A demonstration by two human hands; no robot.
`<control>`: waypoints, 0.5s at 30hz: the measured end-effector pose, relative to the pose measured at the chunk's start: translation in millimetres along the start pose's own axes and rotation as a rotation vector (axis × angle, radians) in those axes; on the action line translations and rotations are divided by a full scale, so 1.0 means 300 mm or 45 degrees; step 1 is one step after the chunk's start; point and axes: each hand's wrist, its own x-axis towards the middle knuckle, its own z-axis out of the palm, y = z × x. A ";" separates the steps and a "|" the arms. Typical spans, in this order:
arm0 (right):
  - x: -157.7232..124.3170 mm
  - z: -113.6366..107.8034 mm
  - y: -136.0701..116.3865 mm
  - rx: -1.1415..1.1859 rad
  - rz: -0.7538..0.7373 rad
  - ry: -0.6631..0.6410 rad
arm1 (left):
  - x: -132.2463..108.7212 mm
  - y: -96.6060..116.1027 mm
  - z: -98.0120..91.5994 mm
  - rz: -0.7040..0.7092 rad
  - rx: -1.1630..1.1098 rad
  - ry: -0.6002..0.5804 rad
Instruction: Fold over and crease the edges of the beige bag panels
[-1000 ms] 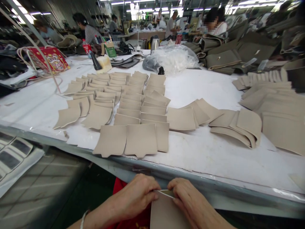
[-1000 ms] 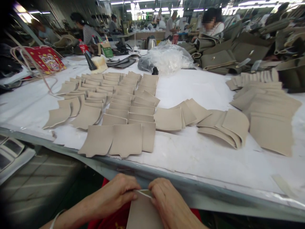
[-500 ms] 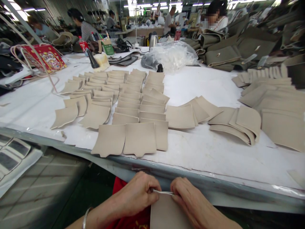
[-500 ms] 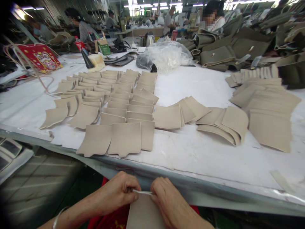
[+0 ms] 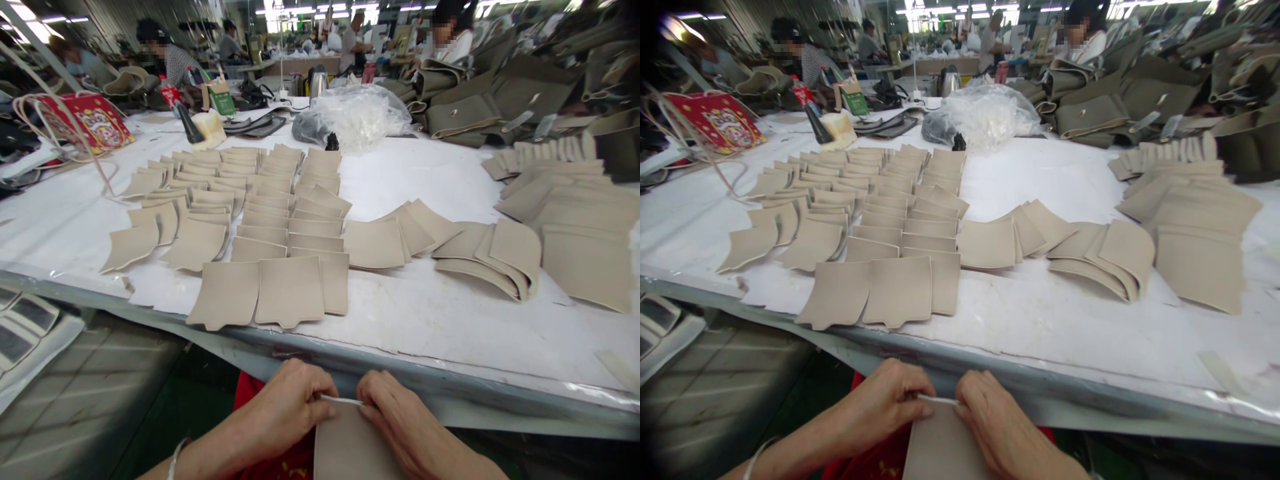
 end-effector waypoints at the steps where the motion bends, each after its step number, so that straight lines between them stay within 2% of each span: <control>1: -0.002 0.001 0.002 -0.023 -0.018 0.012 | 0.004 0.008 0.002 0.029 0.035 -0.002; 7: -0.015 0.016 0.013 -0.138 -0.097 0.081 | 0.028 0.022 0.030 0.119 0.258 0.003; 12: -0.015 0.038 0.017 -0.156 -0.170 0.175 | 0.045 0.008 0.067 0.181 0.226 -0.006; 15: -0.018 0.032 0.011 -0.135 -0.136 0.195 | 0.051 0.017 0.077 0.174 0.165 0.016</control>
